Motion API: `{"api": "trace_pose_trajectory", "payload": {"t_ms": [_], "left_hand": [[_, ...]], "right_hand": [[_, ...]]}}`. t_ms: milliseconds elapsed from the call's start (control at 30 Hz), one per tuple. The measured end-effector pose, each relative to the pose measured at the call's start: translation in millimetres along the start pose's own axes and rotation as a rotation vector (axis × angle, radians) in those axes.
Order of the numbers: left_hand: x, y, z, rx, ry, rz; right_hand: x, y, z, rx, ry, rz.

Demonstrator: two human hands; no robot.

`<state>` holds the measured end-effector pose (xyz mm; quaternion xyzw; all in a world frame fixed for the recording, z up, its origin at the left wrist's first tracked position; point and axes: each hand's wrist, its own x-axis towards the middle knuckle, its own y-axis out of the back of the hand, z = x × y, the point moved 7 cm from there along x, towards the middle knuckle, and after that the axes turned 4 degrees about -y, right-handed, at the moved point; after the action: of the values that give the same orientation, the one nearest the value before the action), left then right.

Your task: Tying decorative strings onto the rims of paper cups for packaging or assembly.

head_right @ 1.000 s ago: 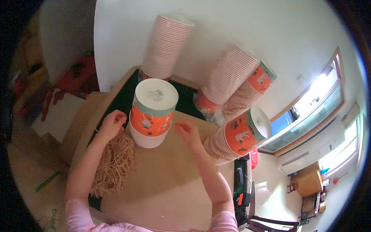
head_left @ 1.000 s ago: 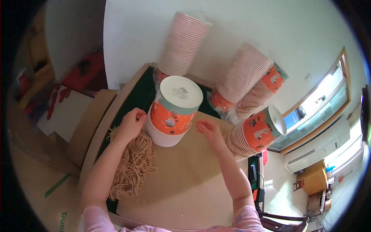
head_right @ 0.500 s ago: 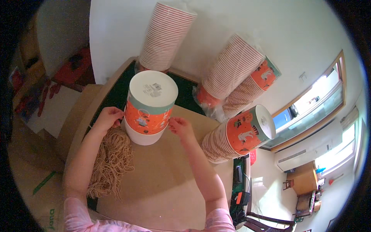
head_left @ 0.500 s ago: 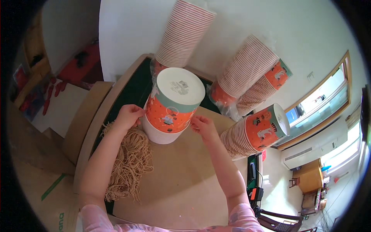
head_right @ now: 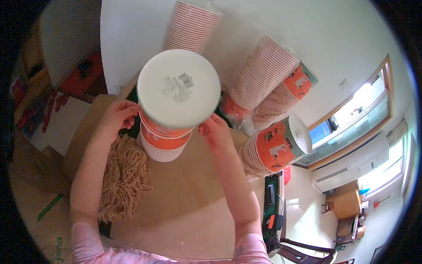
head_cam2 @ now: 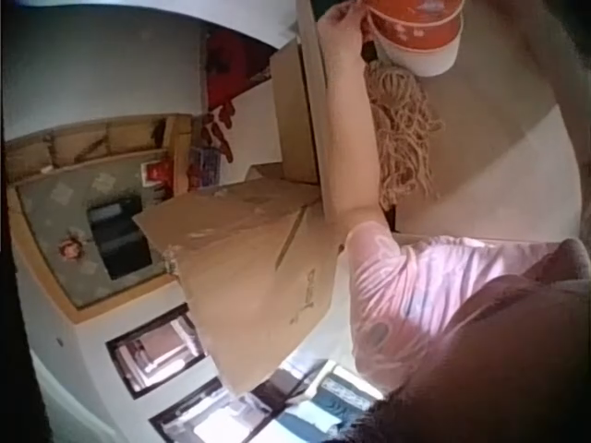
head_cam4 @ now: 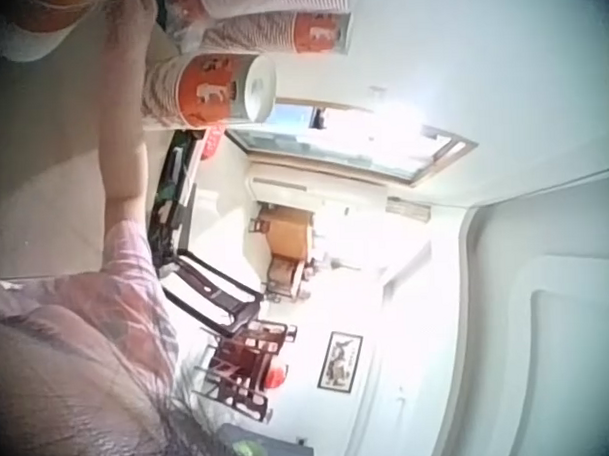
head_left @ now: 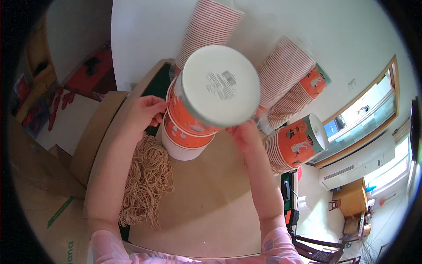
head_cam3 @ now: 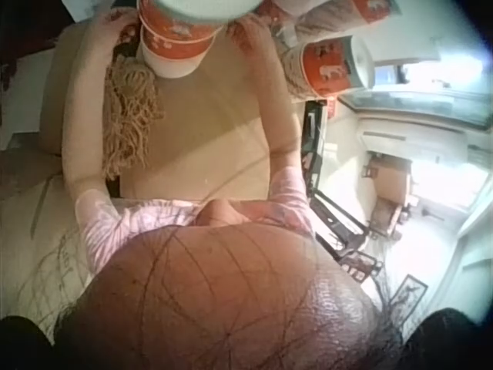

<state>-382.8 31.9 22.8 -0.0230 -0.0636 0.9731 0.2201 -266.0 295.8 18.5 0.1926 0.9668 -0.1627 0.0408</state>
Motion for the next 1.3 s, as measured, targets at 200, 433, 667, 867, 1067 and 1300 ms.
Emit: {"api": "trace_pose_trajectory", "payload": {"t_ms": [200, 433, 667, 867, 1067, 1300], "left_hand": [[-64, -29, 59, -0.037, -0.208, -0.106], [-172, -35, -10, 0.186, -0.235, -0.178], [-239, -6, -79, 0.362, -0.189, -0.042], [-239, 54, -95, 0.525, -0.170, 0.163], [-204, 64, -82, 0.834, -0.294, 0.391], [-187, 64, -7, 0.296, -0.437, 0.360]], "right_hand": [[-83, -28, -48, 0.130, 0.107, -0.175], [-229, -16, 5, -0.639, 0.611, -0.198], [-293, 1, 53, -0.907, 0.651, 0.053], [-312, 4, 47, -1.012, 0.730, 0.093], [-333, 3, 38, -0.951, 0.777, 0.218], [-363, 4, 26, -0.819, 0.716, 0.288]]}}
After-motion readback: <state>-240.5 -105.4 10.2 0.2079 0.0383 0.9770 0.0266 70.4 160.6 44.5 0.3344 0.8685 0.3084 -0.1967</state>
